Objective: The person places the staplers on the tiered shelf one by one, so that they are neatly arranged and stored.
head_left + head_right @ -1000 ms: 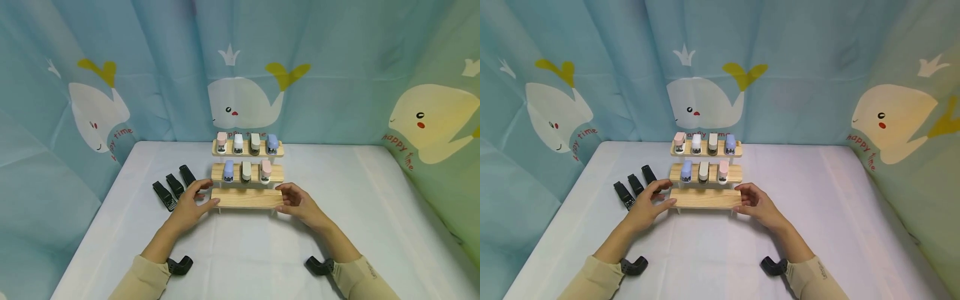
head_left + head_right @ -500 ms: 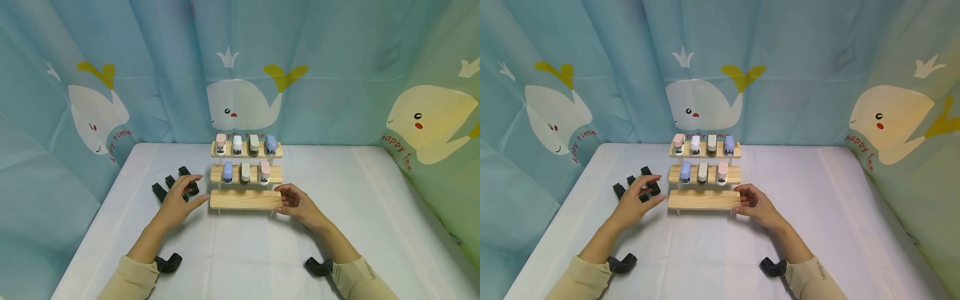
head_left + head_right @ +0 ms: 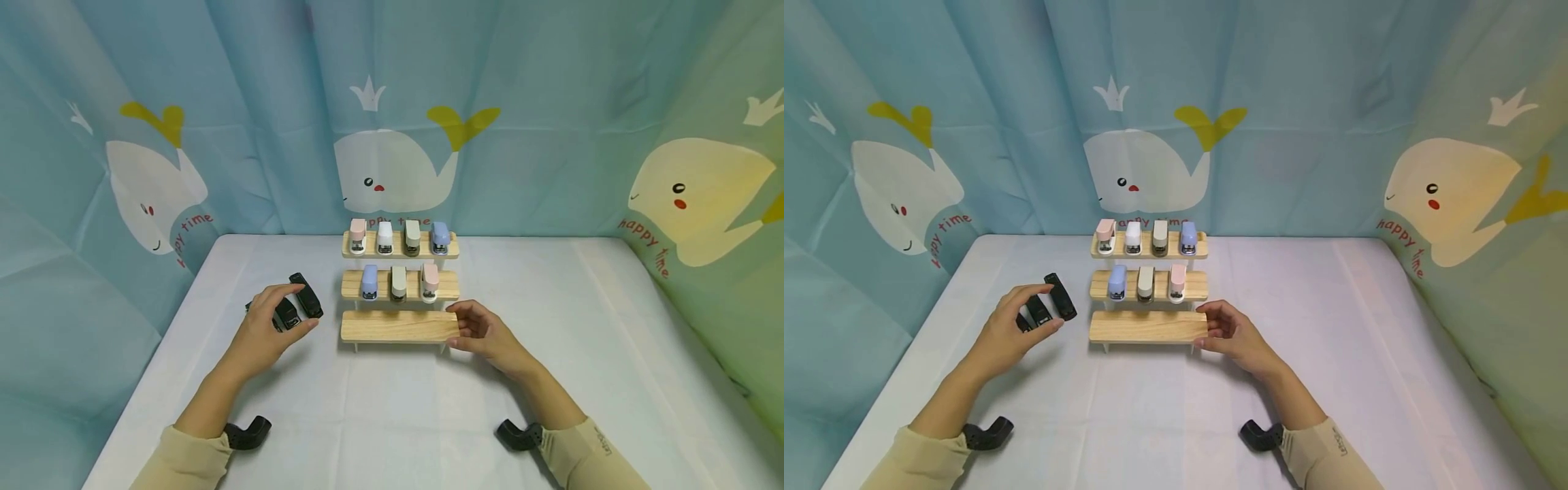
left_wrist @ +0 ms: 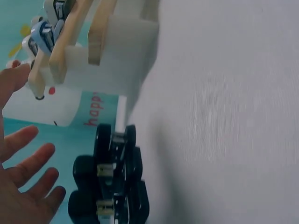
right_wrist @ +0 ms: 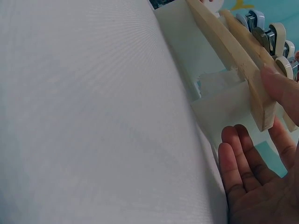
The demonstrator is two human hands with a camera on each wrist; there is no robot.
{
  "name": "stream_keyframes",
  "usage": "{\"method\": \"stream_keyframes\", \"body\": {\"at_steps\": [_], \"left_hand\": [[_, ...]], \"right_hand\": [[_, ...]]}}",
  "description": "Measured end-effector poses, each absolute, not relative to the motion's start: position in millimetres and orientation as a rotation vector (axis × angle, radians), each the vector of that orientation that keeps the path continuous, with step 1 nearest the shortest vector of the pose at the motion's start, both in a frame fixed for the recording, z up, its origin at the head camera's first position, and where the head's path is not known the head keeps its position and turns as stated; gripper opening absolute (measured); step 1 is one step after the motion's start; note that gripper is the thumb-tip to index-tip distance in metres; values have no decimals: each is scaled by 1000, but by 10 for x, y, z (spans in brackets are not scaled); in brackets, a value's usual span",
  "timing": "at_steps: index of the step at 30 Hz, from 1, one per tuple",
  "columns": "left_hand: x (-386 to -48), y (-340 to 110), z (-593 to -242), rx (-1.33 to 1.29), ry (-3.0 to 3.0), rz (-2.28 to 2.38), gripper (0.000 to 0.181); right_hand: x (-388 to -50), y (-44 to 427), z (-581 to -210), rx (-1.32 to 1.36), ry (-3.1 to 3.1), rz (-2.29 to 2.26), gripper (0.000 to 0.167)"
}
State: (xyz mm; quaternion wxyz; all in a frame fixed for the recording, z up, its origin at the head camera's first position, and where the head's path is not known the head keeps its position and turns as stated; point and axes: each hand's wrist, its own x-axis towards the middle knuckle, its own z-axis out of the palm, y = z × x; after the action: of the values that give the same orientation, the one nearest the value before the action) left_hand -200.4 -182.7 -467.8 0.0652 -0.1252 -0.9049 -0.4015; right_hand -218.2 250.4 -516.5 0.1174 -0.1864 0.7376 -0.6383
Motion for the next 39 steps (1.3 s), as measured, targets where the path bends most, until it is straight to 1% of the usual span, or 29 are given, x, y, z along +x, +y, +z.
{"method": "stream_keyframes", "body": {"at_steps": [13,21,31,39], "left_hand": [[-1987,-2054,-4696,-342,-2785,-1114,73],[-1994,-2159,-4700,-235,-2896,-1053,85],[-2028,-2277,-4802,-115,-2985,-1001,101],[-2053,-2333,-4829,-62,-3040,-1007,109]], "right_hand": [[-2192,2507,-5177,-530,2176,-1854,59],[-2184,2504,-5180,-537,2179,-1856,57],[-2181,2498,-5177,-537,2174,-1867,56],[-2170,2494,-5160,-533,2185,-1862,57]]}}
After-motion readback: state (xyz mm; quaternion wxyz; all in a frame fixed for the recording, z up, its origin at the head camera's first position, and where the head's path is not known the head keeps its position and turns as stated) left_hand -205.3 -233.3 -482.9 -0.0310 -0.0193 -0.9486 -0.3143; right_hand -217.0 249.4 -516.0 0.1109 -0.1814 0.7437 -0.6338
